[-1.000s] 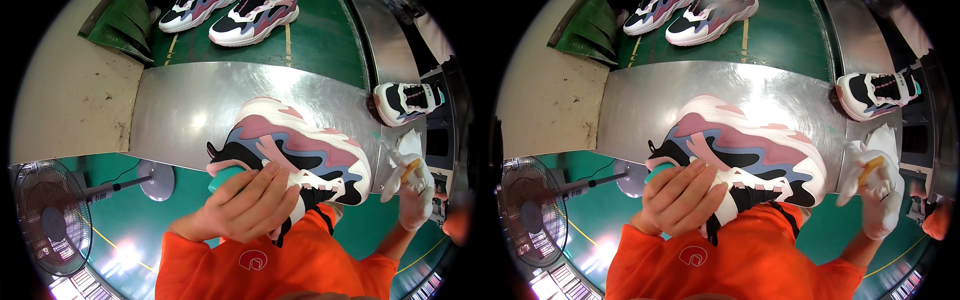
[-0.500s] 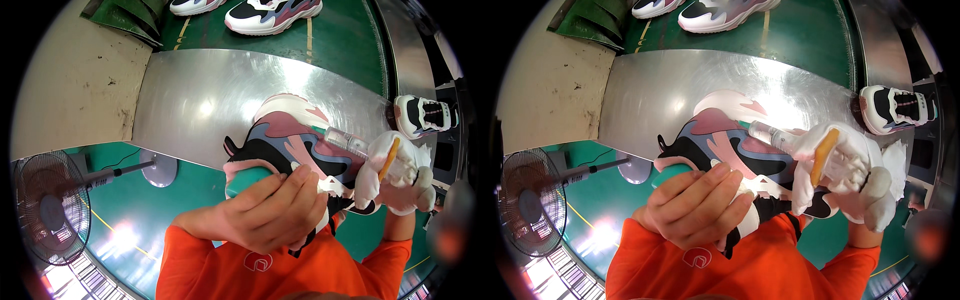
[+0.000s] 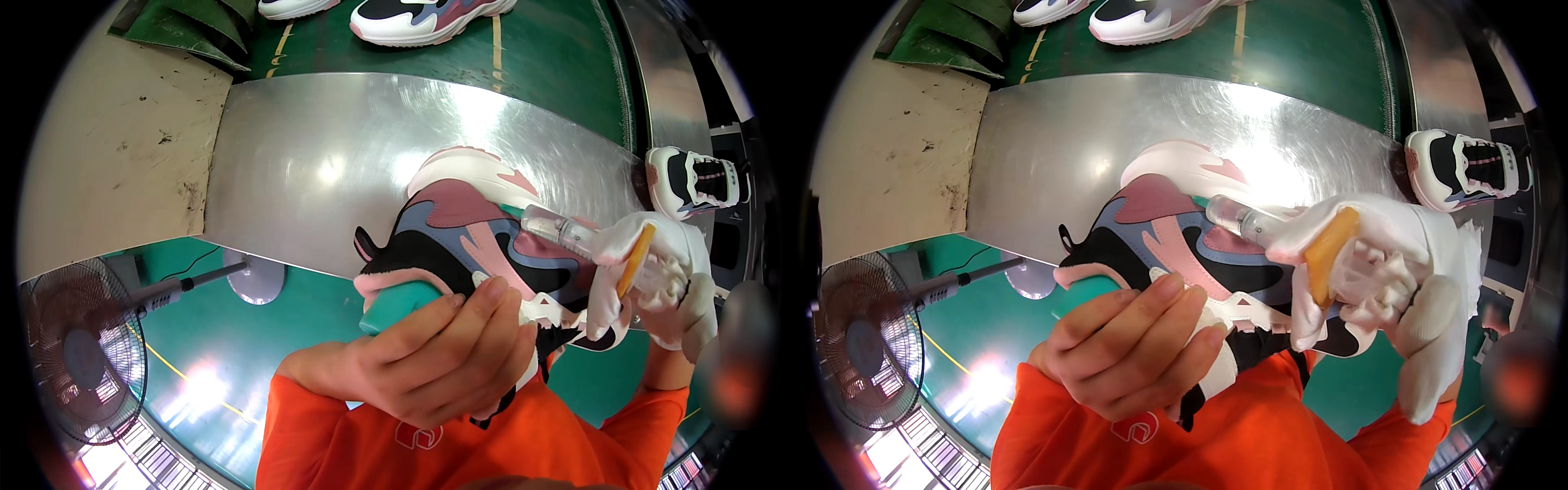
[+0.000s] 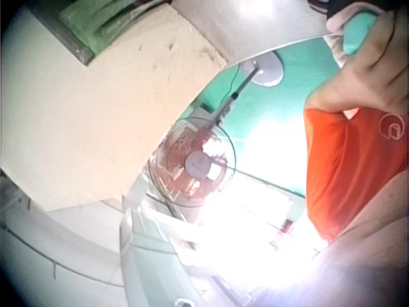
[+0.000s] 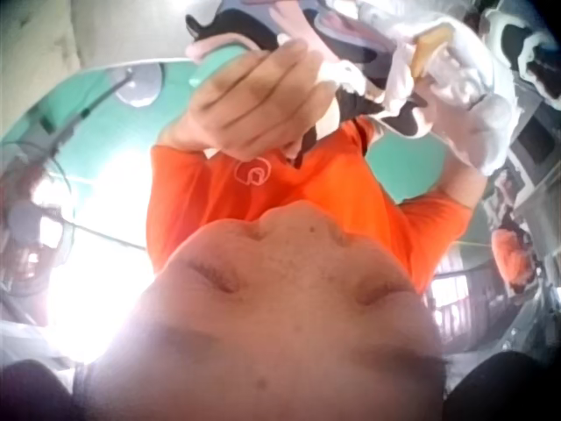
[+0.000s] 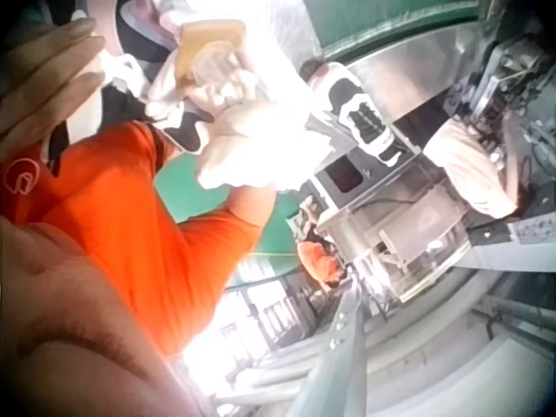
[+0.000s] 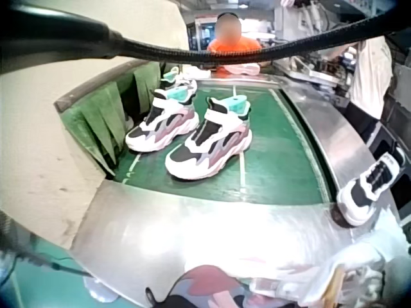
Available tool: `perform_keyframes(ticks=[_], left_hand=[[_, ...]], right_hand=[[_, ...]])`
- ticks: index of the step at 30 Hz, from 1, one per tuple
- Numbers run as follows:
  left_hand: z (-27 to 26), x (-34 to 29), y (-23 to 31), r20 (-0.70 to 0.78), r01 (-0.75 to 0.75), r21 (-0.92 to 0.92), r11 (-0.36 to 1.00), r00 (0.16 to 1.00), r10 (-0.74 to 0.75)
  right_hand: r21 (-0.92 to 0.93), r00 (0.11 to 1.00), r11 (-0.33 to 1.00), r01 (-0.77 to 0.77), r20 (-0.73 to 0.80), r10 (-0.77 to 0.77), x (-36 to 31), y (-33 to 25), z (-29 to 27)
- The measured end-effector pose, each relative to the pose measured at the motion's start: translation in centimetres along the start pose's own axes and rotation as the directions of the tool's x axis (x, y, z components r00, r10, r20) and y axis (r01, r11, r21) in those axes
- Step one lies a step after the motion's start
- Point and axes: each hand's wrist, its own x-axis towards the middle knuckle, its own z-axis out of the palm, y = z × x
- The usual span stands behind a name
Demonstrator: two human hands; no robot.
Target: The person uses a syringe to apply a cleaning liquid to the upper and sole of a multi-colored sneaker. They then wipe the treated areas with a white cloth. The person repeats this process on multiple sneakers, handling them one at a time on a metal workbench.
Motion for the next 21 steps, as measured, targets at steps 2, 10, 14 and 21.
perform_keyframes(ticks=[2,10,14,21], left_hand=[[0.0,0.0,0.0,-0.014,0.001,0.0,1.0,1.0,-0.001],[0.1,-0.2,-0.3,-0.032,-0.033,0.006,0.999,0.999,0.033],[0.0,-0.3,-0.2,-0.009,-0.015,0.012,1.0,1.0,0.016],[0.2,-0.2,-0.2,-0.044,-0.005,-0.001,1.0,0.999,0.004]], right_hand=[[-0.029,0.998,1.0,0.009,-0.069,-0.011,-0.1,-0.1,0.7],[-0.143,0.968,0.989,0.036,-0.242,-0.07,-0.2,-0.6,2.8],[-0.103,0.974,0.973,-0.207,-0.112,0.195,0.2,-3.3,1.1],[-0.223,0.963,0.939,-0.261,-0.13,0.237,-1.2,-3.9,-0.1]])
